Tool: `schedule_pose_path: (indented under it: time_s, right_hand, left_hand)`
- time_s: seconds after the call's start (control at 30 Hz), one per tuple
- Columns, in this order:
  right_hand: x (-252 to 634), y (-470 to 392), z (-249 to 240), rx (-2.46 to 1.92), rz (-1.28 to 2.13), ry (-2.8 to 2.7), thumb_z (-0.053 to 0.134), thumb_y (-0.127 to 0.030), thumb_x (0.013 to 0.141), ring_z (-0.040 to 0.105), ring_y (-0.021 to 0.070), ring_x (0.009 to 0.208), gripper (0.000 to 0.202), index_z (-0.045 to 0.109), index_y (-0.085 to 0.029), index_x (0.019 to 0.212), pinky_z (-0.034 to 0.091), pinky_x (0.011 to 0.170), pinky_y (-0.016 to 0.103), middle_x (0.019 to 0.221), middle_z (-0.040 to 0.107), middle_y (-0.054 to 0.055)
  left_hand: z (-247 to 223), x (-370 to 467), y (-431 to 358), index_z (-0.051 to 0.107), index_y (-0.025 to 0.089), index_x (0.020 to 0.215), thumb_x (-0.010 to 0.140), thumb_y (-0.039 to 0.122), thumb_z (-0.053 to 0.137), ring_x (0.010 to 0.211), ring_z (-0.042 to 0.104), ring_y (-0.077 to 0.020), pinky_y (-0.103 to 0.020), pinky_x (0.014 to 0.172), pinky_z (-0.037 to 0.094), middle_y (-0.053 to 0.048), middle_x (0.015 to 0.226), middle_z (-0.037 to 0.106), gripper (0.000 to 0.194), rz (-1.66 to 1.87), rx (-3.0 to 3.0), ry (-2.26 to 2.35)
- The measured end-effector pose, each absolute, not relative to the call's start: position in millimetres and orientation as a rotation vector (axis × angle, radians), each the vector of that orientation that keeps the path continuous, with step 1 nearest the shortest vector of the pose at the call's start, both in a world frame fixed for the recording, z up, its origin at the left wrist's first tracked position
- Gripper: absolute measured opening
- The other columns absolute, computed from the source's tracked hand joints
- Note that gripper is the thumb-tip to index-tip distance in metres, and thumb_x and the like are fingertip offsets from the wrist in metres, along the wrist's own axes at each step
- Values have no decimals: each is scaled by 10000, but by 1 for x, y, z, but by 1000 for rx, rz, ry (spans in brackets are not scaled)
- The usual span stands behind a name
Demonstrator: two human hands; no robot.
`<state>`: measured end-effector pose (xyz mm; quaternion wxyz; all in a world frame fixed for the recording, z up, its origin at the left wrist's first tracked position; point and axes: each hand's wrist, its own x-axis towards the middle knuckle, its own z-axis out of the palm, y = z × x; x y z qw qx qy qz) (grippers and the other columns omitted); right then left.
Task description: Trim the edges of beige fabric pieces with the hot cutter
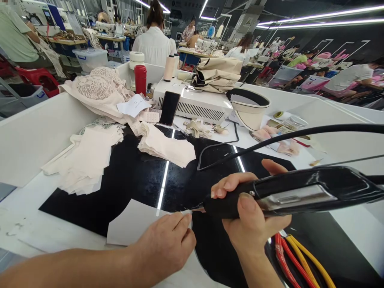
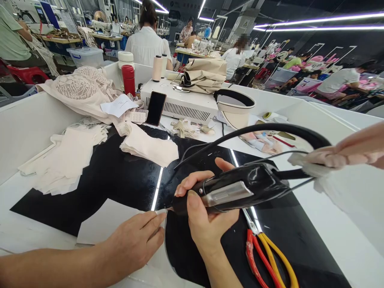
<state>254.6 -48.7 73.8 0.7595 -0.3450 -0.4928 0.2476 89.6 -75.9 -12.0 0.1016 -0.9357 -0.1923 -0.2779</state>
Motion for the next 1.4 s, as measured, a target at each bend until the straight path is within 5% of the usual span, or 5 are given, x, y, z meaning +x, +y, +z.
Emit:
schedule_pose_path:
  time_s: [1.4]
  right_hand:
    - [242, -51, 79, -715, 547, -1075, 848, -272, 864, 619, 159, 535, 414, 657, -290, 1231, 563, 475, 311, 757, 672, -38]
  left_hand:
    - [-12, 93, -76, 649, 104, 990, 944, 10, 546, 893, 742, -213, -292, 751, 595, -157, 1079, 781, 147, -955, -2711, -645]
